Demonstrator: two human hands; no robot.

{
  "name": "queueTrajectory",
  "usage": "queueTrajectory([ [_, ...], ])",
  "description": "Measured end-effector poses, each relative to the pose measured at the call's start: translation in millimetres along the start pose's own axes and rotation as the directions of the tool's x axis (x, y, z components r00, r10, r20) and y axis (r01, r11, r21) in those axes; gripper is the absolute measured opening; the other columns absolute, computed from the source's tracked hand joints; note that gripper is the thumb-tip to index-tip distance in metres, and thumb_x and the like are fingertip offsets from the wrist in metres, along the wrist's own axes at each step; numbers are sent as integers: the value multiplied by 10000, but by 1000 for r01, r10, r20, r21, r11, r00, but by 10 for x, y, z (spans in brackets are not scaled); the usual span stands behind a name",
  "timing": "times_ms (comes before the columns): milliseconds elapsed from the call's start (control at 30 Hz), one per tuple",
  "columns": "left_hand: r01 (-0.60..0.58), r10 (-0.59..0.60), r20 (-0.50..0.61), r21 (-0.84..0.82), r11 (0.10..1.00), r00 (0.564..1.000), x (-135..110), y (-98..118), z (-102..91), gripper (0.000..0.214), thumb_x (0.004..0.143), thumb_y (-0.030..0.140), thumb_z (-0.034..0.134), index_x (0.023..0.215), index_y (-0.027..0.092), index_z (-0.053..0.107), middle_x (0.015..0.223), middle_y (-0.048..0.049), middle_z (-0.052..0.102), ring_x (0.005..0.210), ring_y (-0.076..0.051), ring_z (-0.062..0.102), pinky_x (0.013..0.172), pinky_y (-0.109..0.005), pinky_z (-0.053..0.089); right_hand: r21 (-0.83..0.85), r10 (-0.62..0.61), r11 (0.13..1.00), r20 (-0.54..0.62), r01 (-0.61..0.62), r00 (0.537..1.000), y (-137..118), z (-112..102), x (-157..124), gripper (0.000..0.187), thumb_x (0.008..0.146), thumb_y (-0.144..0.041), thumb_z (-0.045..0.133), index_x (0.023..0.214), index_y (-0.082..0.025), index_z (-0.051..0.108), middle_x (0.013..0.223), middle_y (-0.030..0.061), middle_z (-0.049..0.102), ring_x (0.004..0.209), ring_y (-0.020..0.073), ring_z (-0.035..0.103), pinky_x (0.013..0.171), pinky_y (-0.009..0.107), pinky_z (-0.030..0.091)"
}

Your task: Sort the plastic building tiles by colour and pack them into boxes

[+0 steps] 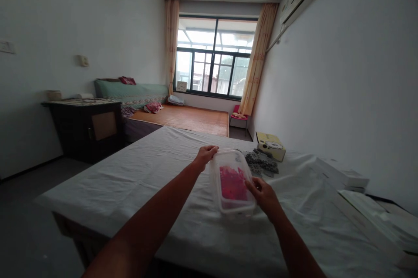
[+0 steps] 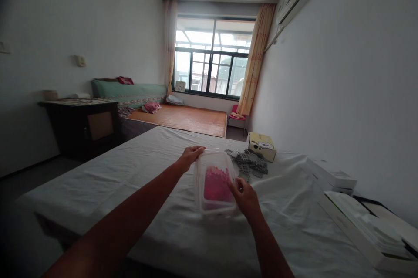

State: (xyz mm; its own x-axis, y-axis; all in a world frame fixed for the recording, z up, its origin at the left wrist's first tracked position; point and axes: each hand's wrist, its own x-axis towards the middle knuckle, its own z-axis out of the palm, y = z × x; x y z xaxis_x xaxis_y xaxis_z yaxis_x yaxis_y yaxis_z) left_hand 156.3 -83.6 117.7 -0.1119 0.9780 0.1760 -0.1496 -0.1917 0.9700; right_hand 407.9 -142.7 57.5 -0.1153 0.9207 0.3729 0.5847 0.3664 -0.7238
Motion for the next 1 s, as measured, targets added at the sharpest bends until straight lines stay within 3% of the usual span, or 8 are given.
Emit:
queueTrajectory([
  [133,32,-30,39,-47,998,999,34,-155,-41,411,608,419,751,877,113,703,794,-61,690,708,-128,605,695,-270,463,70,26,997,-29,-24,999,80,15,73,451,752,-615,501,782,-187,641,701,37,666,644,195,620,580,285,485],
  [267,32,-30,56,-32,999,998,-62,-271,-160,399,535,299,803,874,110,711,853,-74,708,774,-164,620,782,-322,458,89,64,994,-17,-62,998,107,66,102,426,768,-588,495,819,-194,648,792,67,694,767,233,643,699,337,496],
  [400,1,0,54,-32,999,999,-49,-339,-178,413,538,219,778,927,100,706,914,-89,714,879,-206,628,861,-329,441,54,59,997,-99,-54,993,111,137,171,418,690,-587,582,782,-188,667,1049,114,669,1009,284,589,835,362,458],
  [567,5,-5,21,4,1000,1000,143,-354,-40,425,603,155,700,1024,97,673,1070,-124,679,1034,-248,590,914,-338,423,299,252,924,-8,-238,968,207,246,318,513,711,-584,557,968,-146,627,929,102,694,850,257,641,740,347,498],
  [733,73,-66,-74,97,993,995,99,-437,-47,518,665,169,672,1169,103,576,1335,-176,493,1262,-281,398,1006,-355,331,380,299,881,12,-281,954,360,283,425,554,658,-498,640,1073,-137,568,1066,134,660,967,257,625,789,332,501],
  [867,188,-173,-113,143,972,979,-191,-526,-132,567,725,343,663,1230,145,499,1398,-176,405,1230,-282,419,913,-359,411,390,330,856,92,-339,940,384,247,453,615,667,-454,635,1195,-165,504,1136,134,632,983,252,625,784,343,507],
  [1000,297,-308,74,130,946,948,-477,-565,-88,516,716,502,636,1130,207,548,1197,-104,582,1008,-234,565,702,-305,488,401,300,851,157,-338,941,296,230,434,556,668,-462,631,1142,-179,563,1137,111,639,1103,278,560,885,366,466],
])
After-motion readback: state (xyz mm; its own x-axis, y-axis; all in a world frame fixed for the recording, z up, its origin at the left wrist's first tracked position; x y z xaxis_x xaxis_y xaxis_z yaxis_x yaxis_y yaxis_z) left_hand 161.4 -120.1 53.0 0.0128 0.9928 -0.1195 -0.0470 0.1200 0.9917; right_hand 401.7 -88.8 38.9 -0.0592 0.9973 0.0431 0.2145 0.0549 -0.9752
